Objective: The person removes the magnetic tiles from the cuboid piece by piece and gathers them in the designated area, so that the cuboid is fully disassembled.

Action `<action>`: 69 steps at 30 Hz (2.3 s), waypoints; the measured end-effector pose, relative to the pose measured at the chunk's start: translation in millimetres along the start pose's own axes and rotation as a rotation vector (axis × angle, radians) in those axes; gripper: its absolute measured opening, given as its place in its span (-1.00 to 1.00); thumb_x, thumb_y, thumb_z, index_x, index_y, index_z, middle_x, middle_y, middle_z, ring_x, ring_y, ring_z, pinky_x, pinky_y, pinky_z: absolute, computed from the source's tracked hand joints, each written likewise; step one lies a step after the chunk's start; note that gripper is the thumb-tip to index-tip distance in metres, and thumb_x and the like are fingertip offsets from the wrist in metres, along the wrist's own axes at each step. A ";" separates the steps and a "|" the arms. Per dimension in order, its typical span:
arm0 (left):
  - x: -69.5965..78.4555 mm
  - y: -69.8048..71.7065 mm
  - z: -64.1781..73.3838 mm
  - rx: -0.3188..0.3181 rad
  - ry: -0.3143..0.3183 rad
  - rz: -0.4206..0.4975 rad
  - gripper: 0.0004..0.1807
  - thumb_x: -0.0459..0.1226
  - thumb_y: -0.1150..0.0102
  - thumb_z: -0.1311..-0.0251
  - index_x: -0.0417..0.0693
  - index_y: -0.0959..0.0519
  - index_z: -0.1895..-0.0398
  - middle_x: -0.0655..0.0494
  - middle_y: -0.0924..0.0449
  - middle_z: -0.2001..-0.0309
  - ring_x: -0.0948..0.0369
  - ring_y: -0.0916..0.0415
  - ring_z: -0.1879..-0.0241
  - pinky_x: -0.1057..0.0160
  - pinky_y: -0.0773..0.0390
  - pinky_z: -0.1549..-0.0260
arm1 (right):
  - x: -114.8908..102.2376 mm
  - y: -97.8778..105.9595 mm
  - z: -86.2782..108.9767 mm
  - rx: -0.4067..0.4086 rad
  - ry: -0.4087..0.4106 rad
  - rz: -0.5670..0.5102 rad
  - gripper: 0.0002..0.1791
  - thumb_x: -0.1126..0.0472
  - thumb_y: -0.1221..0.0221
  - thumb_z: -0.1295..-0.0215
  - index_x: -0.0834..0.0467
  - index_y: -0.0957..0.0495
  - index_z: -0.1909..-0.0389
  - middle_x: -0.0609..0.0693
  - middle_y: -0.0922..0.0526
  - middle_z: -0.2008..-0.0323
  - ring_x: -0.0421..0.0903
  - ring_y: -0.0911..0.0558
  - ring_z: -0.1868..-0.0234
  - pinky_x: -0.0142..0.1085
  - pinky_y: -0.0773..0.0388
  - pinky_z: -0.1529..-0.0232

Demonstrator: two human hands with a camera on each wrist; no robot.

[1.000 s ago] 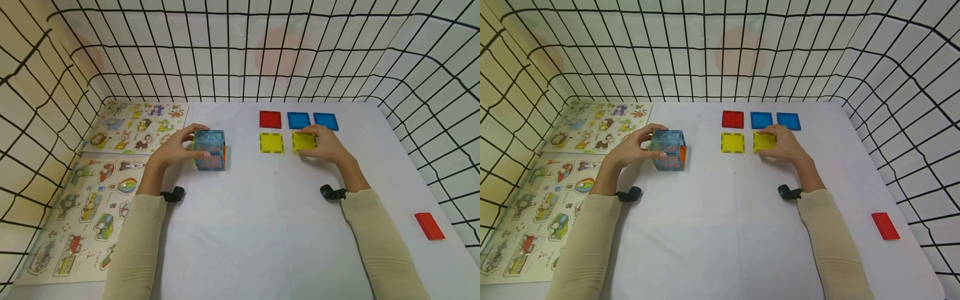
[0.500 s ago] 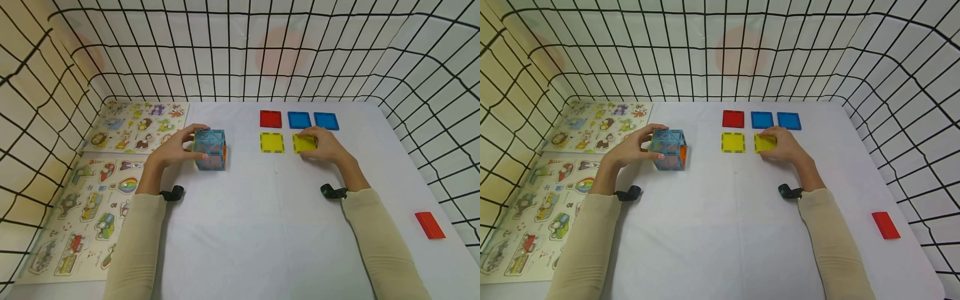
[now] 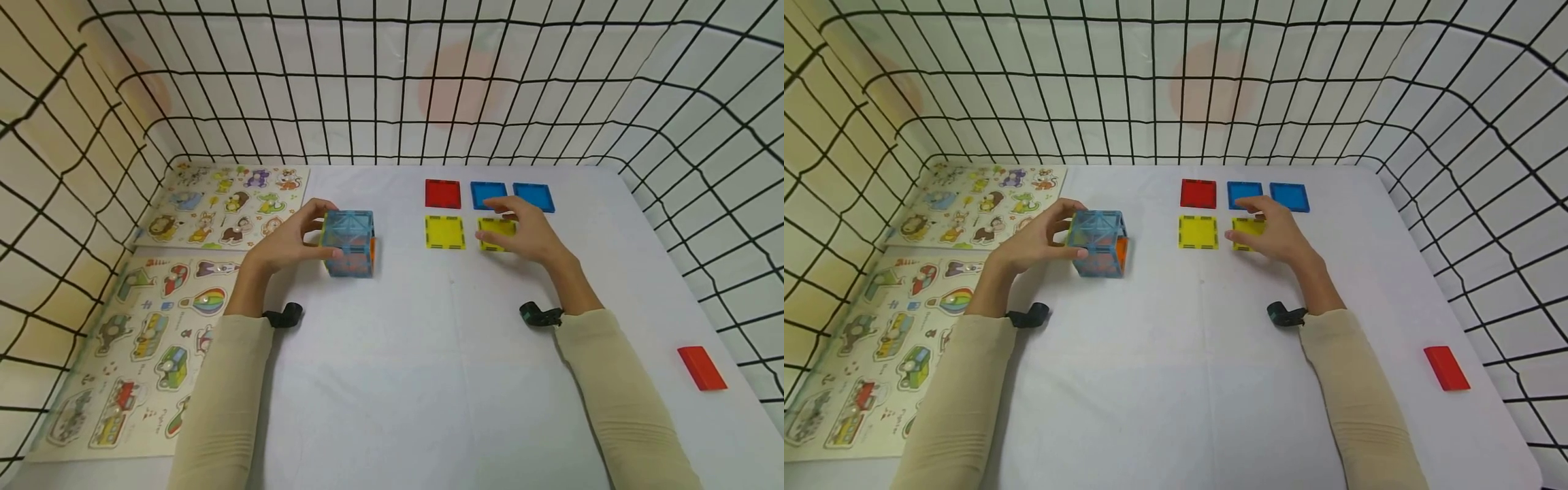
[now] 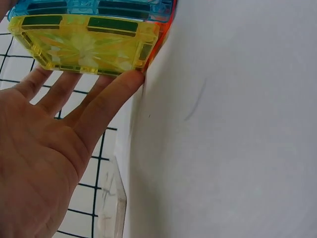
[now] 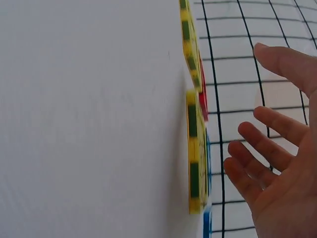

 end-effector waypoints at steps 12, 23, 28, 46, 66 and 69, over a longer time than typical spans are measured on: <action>0.0 -9.5 -10.1 -0.016 -0.013 0.007 -0.16 -0.24 -0.50 -0.14 0.20 -0.23 -0.42 0.12 -0.28 -0.44 -0.02 -0.19 -0.51 -0.21 -0.35 -0.39 | -61.8 -41.8 -12.2 -0.025 0.117 -0.120 -0.30 -0.03 -0.41 -0.27 0.11 -0.46 -0.37 0.11 -0.62 -0.13 0.03 -0.60 -0.12 0.02 -0.59 -0.26; 1.1 -13.3 -8.5 -0.028 -0.050 0.016 -0.17 -0.21 -0.51 -0.13 0.19 -0.24 -0.42 0.18 -0.29 -0.46 0.00 -0.22 -0.50 -0.22 -0.34 -0.40 | -112.1 -68.9 -20.0 -0.096 0.199 -0.217 -0.29 -0.06 -0.43 -0.23 0.04 -0.47 -0.36 0.16 -0.66 -0.07 0.02 -0.68 -0.02 0.02 -0.68 -0.15; 0.0 -14.0 -9.1 -0.032 -0.047 0.025 -0.14 -0.23 -0.50 -0.13 0.15 -0.22 -0.44 0.16 -0.27 -0.49 -0.01 -0.22 -0.50 -0.22 -0.35 -0.40 | -122.0 -76.2 -20.8 -0.106 0.228 -0.247 -0.29 -0.03 -0.45 -0.20 0.05 -0.48 -0.35 0.18 -0.66 -0.05 0.09 -0.70 0.00 0.04 -0.69 -0.11; -0.2 -11.7 -8.4 -0.034 -0.050 0.071 -0.19 -0.30 -0.46 -0.12 0.11 -0.23 -0.39 0.06 -0.29 -0.44 -0.06 -0.25 -0.47 -0.23 -0.34 -0.40 | -144.7 -97.4 -25.2 -0.180 0.240 -0.235 -0.13 -0.08 -0.46 -0.15 0.08 -0.38 -0.46 0.10 -0.66 -0.06 0.05 -0.67 -0.03 -0.06 -0.70 -0.10; 1.2 -12.5 -6.9 -0.027 -0.055 0.055 -0.21 -0.30 -0.45 -0.10 0.09 -0.25 -0.38 0.04 -0.33 -0.40 -0.05 -0.29 -0.44 -0.25 -0.35 -0.37 | -157.4 -106.5 -24.6 -0.153 0.194 -0.195 -0.18 0.03 -0.48 -0.14 0.10 -0.41 -0.42 0.06 -0.59 0.13 -0.02 -0.61 0.15 -0.28 -0.67 0.13; 0.7 -12.4 -7.2 -0.024 -0.053 0.055 -0.20 -0.31 -0.45 -0.10 0.09 -0.25 -0.38 0.04 -0.33 -0.40 -0.05 -0.28 -0.44 -0.25 -0.35 -0.37 | -158.2 -106.1 -24.3 -0.136 0.186 -0.206 -0.21 0.05 -0.50 -0.11 0.10 -0.44 -0.38 0.09 -0.59 0.15 -0.03 -0.58 0.21 -0.30 -0.62 0.20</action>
Point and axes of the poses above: each hand's wrist, its own z-axis away from the middle knuckle, its own y-axis out of the back of the hand, x = y × z, the point moved 5 cm from there along -z, towards the middle knuckle
